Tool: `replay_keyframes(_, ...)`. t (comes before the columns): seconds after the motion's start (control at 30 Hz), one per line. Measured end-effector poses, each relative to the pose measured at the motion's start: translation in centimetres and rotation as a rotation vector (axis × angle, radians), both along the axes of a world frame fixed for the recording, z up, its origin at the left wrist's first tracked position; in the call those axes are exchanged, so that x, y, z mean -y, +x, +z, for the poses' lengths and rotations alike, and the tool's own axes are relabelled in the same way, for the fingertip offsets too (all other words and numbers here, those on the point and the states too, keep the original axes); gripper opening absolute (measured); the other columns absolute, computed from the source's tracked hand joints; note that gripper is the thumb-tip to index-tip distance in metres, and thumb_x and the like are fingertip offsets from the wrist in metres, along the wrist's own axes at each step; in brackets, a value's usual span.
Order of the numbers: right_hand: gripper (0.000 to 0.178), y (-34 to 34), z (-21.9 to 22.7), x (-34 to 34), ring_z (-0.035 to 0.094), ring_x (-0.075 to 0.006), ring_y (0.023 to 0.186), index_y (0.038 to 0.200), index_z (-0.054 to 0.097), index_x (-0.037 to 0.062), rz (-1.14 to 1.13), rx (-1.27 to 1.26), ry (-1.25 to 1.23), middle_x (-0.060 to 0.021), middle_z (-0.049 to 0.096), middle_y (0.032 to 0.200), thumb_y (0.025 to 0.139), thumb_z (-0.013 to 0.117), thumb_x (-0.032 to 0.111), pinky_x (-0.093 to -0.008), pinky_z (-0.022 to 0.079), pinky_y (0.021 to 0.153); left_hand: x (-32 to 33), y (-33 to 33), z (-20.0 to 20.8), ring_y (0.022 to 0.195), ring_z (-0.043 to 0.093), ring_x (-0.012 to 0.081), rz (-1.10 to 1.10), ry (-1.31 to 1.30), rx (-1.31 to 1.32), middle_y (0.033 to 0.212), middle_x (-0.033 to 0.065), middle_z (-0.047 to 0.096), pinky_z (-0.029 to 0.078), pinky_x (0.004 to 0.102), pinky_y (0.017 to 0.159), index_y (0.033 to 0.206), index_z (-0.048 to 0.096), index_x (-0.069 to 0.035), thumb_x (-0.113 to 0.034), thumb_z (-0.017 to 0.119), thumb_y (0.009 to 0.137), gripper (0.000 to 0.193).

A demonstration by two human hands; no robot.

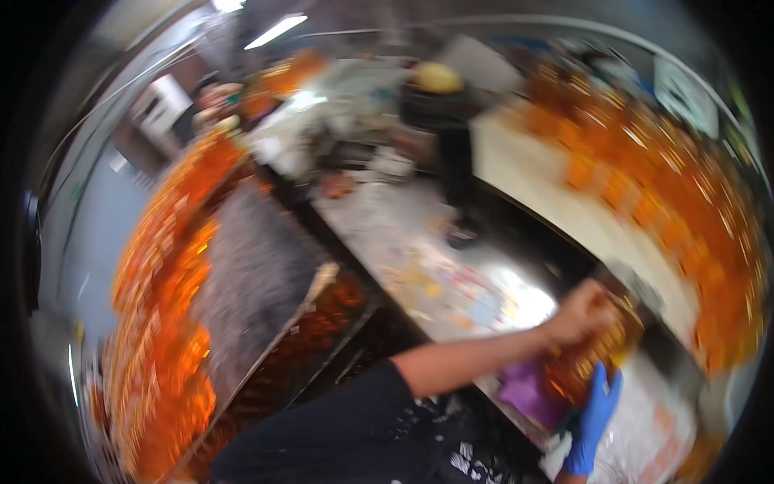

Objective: The person picks up amber-colored plastic bottles from a tray, wipes them with a cloth, and applies a rectangular label to the front of each bottle. They smooth the label with their gloved fingers and place the finished bottle onto a metal counter. The process is repeated for multiple bottles in a continuous sequence.

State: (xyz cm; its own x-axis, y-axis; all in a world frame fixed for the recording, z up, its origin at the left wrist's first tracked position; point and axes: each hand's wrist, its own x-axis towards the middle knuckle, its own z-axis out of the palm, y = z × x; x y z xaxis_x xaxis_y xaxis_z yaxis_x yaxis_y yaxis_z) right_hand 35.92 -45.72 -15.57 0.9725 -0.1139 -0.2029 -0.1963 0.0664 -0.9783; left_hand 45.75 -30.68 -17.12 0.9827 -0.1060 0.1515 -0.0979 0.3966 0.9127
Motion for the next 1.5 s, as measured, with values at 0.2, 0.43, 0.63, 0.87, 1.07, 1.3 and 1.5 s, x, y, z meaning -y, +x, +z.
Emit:
replay_keyframes(0.2,0.035,2.8,-1.1,-3.5,0.057,-0.0164,0.094,0.114,0.052,-0.0005,0.155,0.103,0.011,-0.0099,0.058,0.106,0.097,0.054,0.031,-0.0308,0.05,0.082,-5.1,0.6,0.6,0.102,0.056,0.0145,-0.043,-0.074,-0.047,0.11,0.0065,0.058,0.047,0.0293,0.087,0.125,0.042,-0.004,-0.021,0.065,0.089,0.045)
replay_keyframes(0.43,0.036,5.6,-5.3,-0.8,0.055,-0.0158,0.095,0.11,0.052,0.0004,0.215,0.128,-0.016,-0.0094,0.057,0.106,0.097,0.054,0.034,-0.0298,0.048,0.084,-7.3,-1.7,1.1,0.098,0.054,0.0131,0.198,0.164,0.104,0.104,0.0062,0.056,0.046,0.0292,0.085,0.13,0.038,-0.003,-0.03,0.068,0.088,0.058)
replay_keyframes(0.63,0.04,5.5,-5.6,-0.3,0.054,-0.0143,0.095,0.113,0.053,0.0003,0.176,0.173,-0.035,-0.0074,0.057,0.105,0.096,0.056,0.036,-0.028,0.047,0.082,-16.0,-12.0,4.3,0.054,0.052,0.0144,0.498,0.714,0.008,0.06,0.0064,0.054,0.041,0.0301,0.055,0.089,0.059,-0.004,-0.027,0.065,0.089,0.024)
replay_keyframes(0.87,0.039,9.9,-12.3,3.9,0.052,-0.0124,0.088,0.113,0.054,0.0013,0.174,0.251,-0.153,-0.0047,0.056,0.102,0.095,0.057,0.037,-0.0243,0.044,0.078,-17.1,-16.0,-1.1,0.059,0.059,0.0286,0.716,0.832,0.144,0.069,0.0146,0.059,0.045,0.0371,0.057,0.082,0.061,-0.003,-0.02,0.062,0.091,0.02)
replay_keyframes(1.07,0.041,8.2,-9.4,2.7,0.055,-0.0139,0.095,0.116,0.054,0.0006,0.183,0.173,-0.048,-0.0074,0.057,0.108,0.095,0.058,0.036,-0.0277,0.047,0.083,-16.4,-17.0,-1.3,0.059,0.06,0.026,0.717,0.818,0.336,0.065,0.0115,0.059,0.047,0.0345,0.056,0.076,0.06,-0.003,-0.014,0.066,0.087,0.017)
replay_keyframes(1.3,0.04,7.9,-8.8,2.4,0.057,-0.0162,0.099,0.118,0.054,0.0018,0.181,0.132,-0.018,-0.0085,0.058,0.111,0.095,0.058,0.034,-0.0306,0.049,0.085,-16.6,-15.1,-1.3,0.054,0.057,0.0239,0.761,0.859,0.436,0.062,0.0087,0.056,0.045,0.0348,0.053,0.074,0.059,-0.004,-0.011,0.065,0.085,0.015)
replay_keyframes(1.5,0.037,7.7,-9.0,3.0,0.057,-0.0159,0.097,0.116,0.054,0.0036,0.169,0.102,-0.014,-0.0066,0.058,0.11,0.095,0.058,0.034,-0.031,0.05,0.084,-16.8,-15.2,-1.5,0.065,0.062,0.0284,0.698,0.884,0.358,0.071,0.0099,0.061,0.048,0.0374,0.059,0.077,0.057,-0.004,-0.015,0.064,0.087,0.016)
